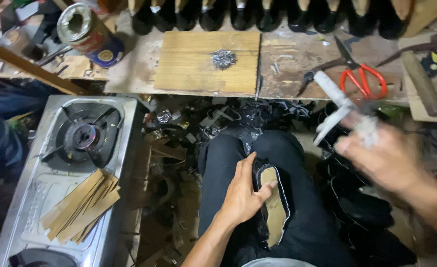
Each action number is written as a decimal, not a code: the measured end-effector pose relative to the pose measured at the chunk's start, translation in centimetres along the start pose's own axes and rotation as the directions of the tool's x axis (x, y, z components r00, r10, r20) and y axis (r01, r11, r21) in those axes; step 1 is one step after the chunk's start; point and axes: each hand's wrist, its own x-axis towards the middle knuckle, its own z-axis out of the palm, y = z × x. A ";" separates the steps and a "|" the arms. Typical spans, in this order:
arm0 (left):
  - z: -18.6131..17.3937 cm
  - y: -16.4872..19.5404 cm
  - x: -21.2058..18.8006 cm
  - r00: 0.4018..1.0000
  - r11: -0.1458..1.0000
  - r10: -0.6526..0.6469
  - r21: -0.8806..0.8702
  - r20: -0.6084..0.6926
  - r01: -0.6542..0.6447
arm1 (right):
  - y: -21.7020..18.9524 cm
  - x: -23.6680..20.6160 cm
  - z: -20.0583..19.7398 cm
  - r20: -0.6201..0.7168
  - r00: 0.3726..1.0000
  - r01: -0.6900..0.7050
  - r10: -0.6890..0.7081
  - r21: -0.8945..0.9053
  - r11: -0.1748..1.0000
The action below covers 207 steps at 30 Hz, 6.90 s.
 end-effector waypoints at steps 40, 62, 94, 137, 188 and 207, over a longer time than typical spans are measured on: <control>0.2 -6.0 2.3 0.991 0.912 -0.037 -0.401 0.127 0.085 | -15.5 18.5 12.4 0.204 0.922 0.375 -0.330 -0.688 0.622; -1.6 -0.9 -1.4 0.981 0.956 0.148 -0.273 0.128 -0.109 | -1.8 -3.2 10.5 0.471 0.791 0.305 -0.392 0.252 0.918; 0.1 -0.3 -2.1 0.916 0.914 0.401 0.059 0.023 -0.402 | -0.3 -6.5 13.3 0.123 0.973 0.123 -0.193 0.432 0.893; -0.4 -4.5 -0.5 0.944 0.933 0.292 -0.263 0.152 -0.246 | 3.0 -10.4 15.6 0.122 0.993 -0.078 0.003 0.617 0.783; -0.9 -2.0 -2.0 0.949 0.933 0.291 -0.257 0.122 -0.253 | 1.9 -10.8 14.7 0.011 0.933 0.312 -0.360 0.478 0.821; -0.1 -0.2 -3.4 0.930 0.943 0.333 -0.064 0.155 -0.327 | -0.5 -11.4 13.8 -0.189 0.974 0.138 -0.123 0.069 0.988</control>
